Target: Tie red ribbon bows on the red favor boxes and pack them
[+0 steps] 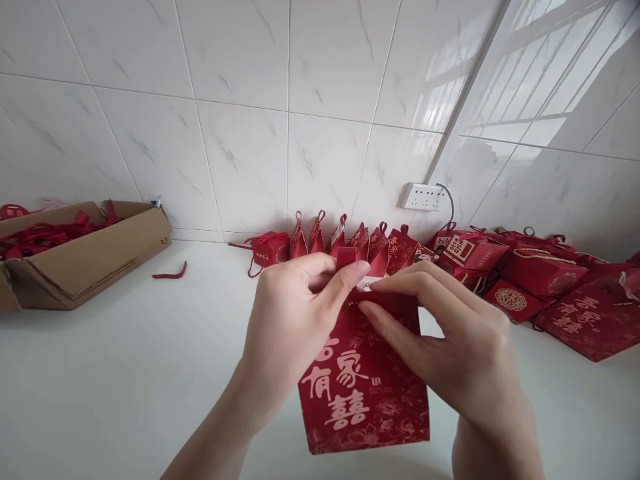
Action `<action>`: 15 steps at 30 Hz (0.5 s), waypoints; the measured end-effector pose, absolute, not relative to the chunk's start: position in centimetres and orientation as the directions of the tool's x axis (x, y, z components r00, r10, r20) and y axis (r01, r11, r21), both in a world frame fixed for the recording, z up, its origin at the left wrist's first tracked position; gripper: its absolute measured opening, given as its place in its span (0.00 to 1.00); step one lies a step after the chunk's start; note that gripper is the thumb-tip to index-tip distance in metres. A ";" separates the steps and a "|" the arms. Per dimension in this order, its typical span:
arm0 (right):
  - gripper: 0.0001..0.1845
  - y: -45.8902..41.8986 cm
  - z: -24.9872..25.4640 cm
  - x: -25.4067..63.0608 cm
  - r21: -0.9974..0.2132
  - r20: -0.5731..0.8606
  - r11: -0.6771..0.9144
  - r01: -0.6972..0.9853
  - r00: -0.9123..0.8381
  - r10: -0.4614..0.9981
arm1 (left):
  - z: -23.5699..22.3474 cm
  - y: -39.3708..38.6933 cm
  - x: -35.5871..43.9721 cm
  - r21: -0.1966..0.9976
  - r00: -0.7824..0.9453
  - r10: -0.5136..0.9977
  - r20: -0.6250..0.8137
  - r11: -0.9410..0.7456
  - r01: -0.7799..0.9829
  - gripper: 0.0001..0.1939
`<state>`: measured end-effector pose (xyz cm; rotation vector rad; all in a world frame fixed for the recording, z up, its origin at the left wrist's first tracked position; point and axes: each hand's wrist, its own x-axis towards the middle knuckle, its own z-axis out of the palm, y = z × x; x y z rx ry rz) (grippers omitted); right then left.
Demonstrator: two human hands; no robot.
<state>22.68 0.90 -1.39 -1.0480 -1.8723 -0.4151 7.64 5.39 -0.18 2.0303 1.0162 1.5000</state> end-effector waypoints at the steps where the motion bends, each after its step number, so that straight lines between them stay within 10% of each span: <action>1: 0.03 0.9 -1.4 22.6 -0.147 0.845 0.578 0.803 -0.201 0.495 | -0.2 5.3 7.7 0.693 0.150 0.755 0.638 -0.648 0.315 0.27; 15: 0.04 1.0 -0.7 21.9 -0.607 0.619 0.478 0.635 0.001 0.785 | -0.5 4.9 7.8 0.614 0.130 0.684 0.718 -0.711 0.343 0.21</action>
